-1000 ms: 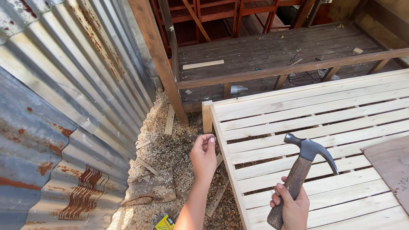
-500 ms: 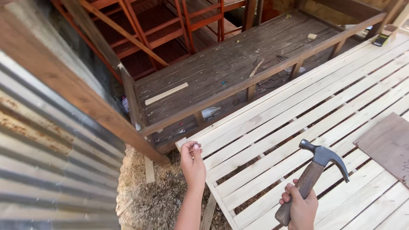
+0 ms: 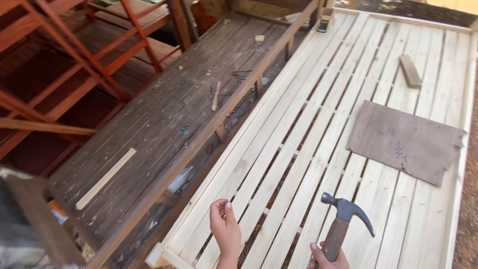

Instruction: The person hammers nails into a slatted wooden frame outdoors, holding a claw hammer in one hand and positioning nails with the other. They work along the slats, driving nails one at a time and steadying the frame with their free hand.

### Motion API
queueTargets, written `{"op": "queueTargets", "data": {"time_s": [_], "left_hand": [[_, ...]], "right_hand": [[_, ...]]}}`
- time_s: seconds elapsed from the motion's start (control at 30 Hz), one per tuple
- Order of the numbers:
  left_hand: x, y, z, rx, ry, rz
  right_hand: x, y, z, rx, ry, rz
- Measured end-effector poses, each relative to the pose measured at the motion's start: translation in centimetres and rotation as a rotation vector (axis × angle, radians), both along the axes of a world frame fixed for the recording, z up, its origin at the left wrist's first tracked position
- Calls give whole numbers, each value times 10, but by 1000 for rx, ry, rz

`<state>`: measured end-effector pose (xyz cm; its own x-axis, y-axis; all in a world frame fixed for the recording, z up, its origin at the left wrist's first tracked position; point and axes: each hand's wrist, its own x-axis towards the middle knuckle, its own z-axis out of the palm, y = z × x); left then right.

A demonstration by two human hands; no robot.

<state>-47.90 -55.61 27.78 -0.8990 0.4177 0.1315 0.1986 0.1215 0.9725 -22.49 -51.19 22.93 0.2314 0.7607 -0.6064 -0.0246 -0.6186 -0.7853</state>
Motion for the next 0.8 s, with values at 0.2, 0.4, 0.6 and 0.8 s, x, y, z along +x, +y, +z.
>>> {"op": "queueTargets", "data": {"time_s": [0.2,0.4,0.6,0.8], "left_hand": [[1,65,-96,-182,-165,-245],[14,110,-177,-419,24,-533],[25,142,-217,-472,355,-793],[36,180,-257,-455,628,-1159]], "right_hand": [[-8,39,-35,-83,-191,71],[-39,84,-73,-160,-639,259],[-42,88,-126,-150,-922,281],[-36,44,-199,162,-1123,270]]}}
